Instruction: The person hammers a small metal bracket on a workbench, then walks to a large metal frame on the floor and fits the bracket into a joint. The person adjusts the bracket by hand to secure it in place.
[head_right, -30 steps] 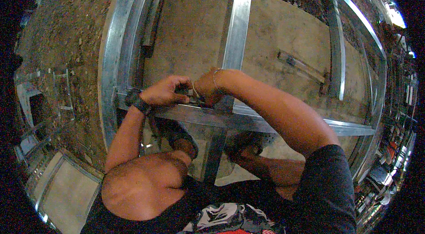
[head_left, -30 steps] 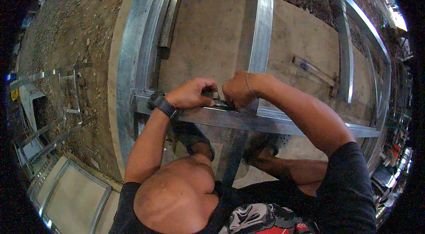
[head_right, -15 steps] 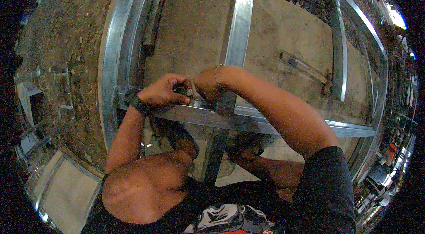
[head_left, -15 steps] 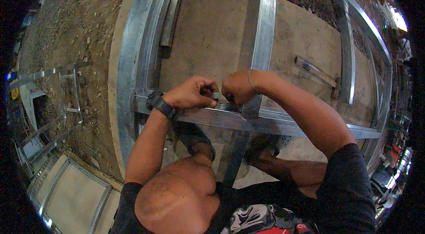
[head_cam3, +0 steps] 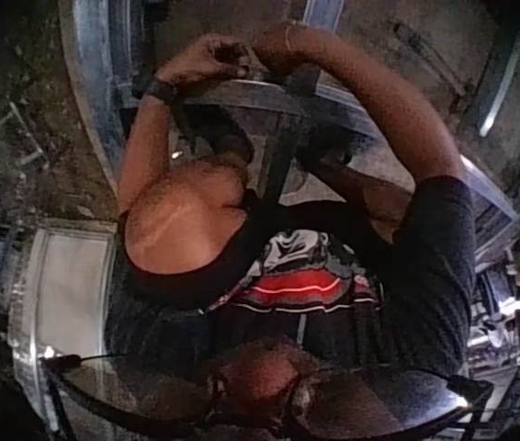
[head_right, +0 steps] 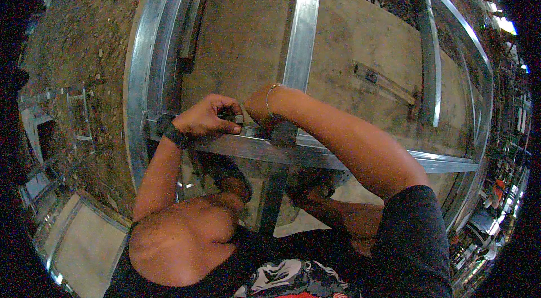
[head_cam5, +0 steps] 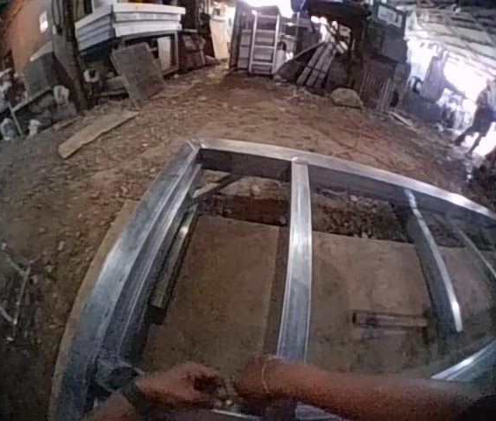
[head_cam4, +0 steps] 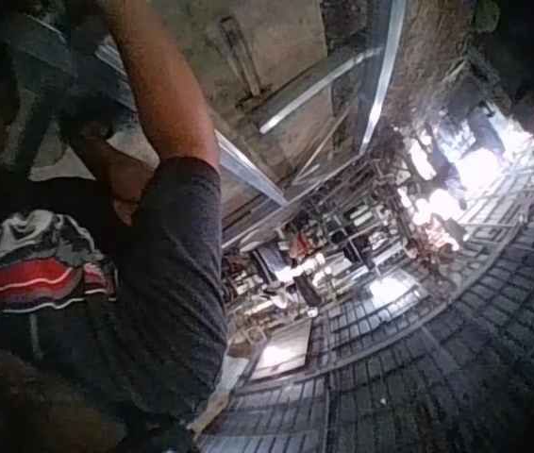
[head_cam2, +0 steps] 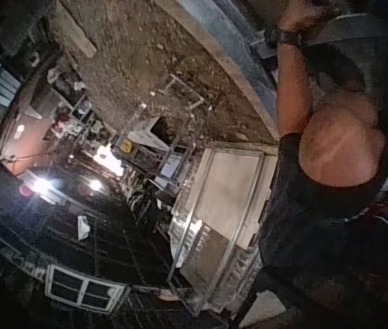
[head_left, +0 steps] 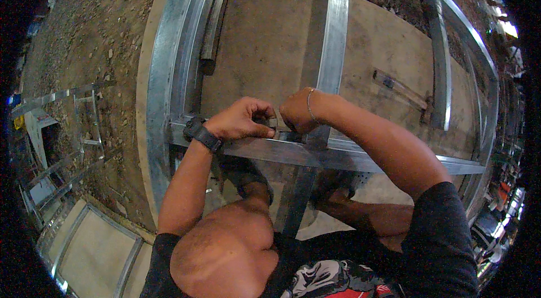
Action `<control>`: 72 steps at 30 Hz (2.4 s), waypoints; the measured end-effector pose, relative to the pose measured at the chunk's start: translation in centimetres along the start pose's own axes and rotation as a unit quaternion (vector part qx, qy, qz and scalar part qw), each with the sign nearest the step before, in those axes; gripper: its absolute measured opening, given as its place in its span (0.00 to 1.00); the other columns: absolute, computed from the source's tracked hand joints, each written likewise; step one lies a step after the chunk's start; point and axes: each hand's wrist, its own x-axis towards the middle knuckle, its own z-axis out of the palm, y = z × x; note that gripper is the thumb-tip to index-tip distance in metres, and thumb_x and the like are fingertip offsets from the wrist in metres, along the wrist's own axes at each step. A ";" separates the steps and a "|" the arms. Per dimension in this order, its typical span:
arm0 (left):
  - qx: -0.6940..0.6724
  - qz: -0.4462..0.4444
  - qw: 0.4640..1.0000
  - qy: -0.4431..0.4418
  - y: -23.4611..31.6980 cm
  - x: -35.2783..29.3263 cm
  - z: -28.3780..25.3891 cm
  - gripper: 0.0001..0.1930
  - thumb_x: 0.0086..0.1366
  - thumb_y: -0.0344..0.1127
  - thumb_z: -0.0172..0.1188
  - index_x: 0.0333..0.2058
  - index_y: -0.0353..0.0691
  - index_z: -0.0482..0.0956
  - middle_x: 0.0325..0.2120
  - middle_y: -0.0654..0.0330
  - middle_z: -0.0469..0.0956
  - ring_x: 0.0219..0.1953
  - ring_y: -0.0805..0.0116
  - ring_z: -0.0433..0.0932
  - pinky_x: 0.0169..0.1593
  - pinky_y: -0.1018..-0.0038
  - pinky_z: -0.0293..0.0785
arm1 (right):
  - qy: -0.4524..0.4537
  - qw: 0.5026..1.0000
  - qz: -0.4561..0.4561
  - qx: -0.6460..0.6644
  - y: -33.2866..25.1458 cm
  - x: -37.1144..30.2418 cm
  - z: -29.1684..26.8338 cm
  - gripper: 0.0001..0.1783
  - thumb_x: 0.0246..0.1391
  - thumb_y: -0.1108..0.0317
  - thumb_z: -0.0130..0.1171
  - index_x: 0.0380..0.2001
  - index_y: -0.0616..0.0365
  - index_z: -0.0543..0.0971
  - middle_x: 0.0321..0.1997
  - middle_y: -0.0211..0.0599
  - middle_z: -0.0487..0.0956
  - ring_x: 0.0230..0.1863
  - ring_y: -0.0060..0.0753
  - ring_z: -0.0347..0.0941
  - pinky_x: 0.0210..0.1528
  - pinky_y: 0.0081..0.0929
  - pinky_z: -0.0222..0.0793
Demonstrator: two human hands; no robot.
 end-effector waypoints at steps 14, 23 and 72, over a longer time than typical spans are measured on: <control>0.071 0.020 0.997 0.010 0.8 -0.7 0.2 0.12 0.60 0.31 0.74 0.39 0.34 0.83 0.31 0.68 0.82 0.35 0.79 0.74 0.41 0.73 0.74 | -0.045 0.998 0.033 0.008 -0.7 0.8 -0.9 0.13 0.47 0.66 0.68 0.37 0.56 0.88 0.41 0.47 0.88 0.44 0.52 0.85 0.43 0.46 0.79; 0.091 0.052 0.994 0.043 0.5 -0.7 0.6 0.13 0.60 0.36 0.76 0.38 0.34 0.85 0.28 0.69 0.82 0.32 0.80 0.75 0.36 0.76 0.73 | 0.038 0.997 -0.043 0.051 1.0 -0.5 -1.1 0.20 0.42 0.73 0.62 0.42 0.54 0.88 0.40 0.50 0.86 0.42 0.55 0.84 0.42 0.48 0.77; 0.095 0.034 0.994 0.031 0.4 -0.5 0.4 0.09 0.60 0.30 0.74 0.38 0.34 0.87 0.28 0.68 0.84 0.31 0.80 0.76 0.37 0.76 0.74 | 0.080 0.991 -0.081 0.071 0.4 -1.9 0.5 0.13 0.46 0.66 0.61 0.37 0.49 0.87 0.34 0.47 0.85 0.38 0.58 0.82 0.37 0.52 0.75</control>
